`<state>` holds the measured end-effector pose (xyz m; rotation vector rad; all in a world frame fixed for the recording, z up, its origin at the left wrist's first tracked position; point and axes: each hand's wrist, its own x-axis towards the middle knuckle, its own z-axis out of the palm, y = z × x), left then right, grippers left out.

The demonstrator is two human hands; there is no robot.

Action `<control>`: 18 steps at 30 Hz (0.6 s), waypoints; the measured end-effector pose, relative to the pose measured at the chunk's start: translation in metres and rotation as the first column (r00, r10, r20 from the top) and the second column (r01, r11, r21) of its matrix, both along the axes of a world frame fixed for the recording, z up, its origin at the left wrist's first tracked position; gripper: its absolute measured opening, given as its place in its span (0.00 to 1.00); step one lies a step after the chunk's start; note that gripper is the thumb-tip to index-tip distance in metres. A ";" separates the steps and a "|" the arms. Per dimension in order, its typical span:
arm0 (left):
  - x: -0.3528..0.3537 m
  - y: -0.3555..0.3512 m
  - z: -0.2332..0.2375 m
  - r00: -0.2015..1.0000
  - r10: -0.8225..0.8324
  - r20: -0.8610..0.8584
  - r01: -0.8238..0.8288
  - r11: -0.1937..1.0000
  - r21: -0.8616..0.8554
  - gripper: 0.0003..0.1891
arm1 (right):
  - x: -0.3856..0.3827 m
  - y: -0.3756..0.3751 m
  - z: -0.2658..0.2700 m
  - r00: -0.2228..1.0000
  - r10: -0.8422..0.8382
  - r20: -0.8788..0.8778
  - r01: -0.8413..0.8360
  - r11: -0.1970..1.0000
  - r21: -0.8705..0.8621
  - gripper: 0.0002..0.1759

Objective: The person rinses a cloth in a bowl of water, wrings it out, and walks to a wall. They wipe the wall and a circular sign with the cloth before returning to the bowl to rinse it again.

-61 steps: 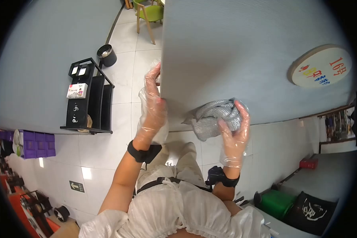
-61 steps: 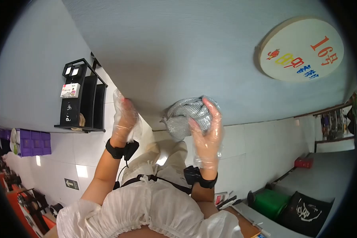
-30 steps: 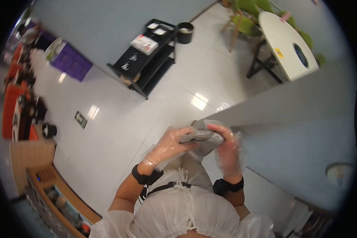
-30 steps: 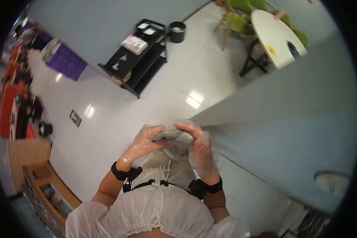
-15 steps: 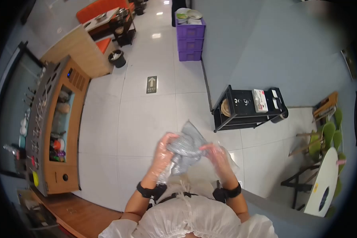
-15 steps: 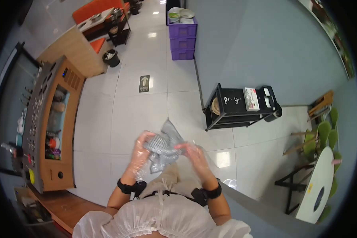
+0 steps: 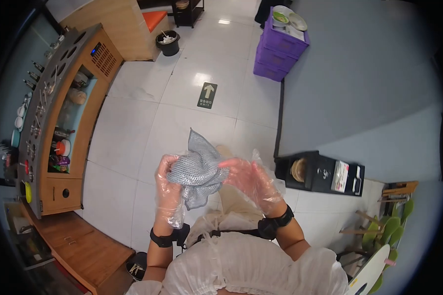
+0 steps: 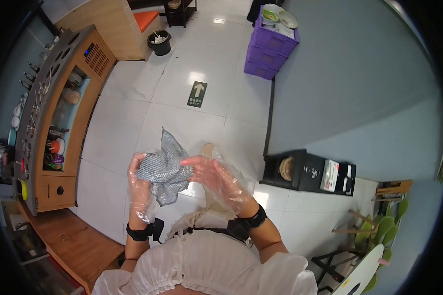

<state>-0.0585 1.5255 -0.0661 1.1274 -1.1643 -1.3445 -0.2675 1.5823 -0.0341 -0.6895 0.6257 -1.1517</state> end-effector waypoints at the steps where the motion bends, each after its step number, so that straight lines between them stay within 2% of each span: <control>1: -0.010 -0.026 0.005 1.000 0.013 -0.006 -0.013 1.000 0.016 0.22 | -0.009 -0.030 -0.004 1.000 0.020 0.014 -0.020 1.000 -0.015 0.38; 5: -0.054 -0.142 0.011 0.997 -0.002 0.075 0.003 1.000 -0.006 0.23 | -0.054 -0.146 0.004 1.000 -0.022 0.009 0.022 1.000 0.000 0.36; 7: -0.073 -0.209 0.025 0.976 -0.053 0.211 0.074 0.993 -0.093 0.24 | -0.078 -0.208 0.004 0.999 -0.033 0.017 0.033 0.999 -0.018 0.35; 8: -0.080 -0.235 0.031 0.957 -0.073 0.280 0.109 0.987 -0.117 0.24 | -0.089 -0.237 0.003 0.997 -0.060 -0.040 0.058 0.997 -0.049 0.33; 11: -0.100 -0.313 0.061 0.959 -0.059 0.276 0.122 0.969 -0.214 0.19 | -0.114 -0.325 0.003 0.977 -0.112 -0.181 0.091 0.989 -0.121 0.30; 13: -0.110 -0.363 0.060 0.965 -0.044 0.260 0.108 0.965 -0.238 0.20 | -0.123 -0.389 0.005 0.970 -0.115 -0.216 0.084 0.986 -0.144 0.31; 16: -0.121 -0.441 0.048 0.985 -0.089 0.148 0.122 0.965 -0.234 0.20 | -0.120 -0.487 -0.003 0.899 -0.088 -0.430 -0.071 0.937 -0.341 0.33; 18: -0.128 -0.498 0.037 0.988 -0.130 0.080 0.144 0.965 -0.219 0.19 | -0.117 -0.554 -0.017 0.914 0.069 -0.401 -0.183 0.950 -0.253 0.38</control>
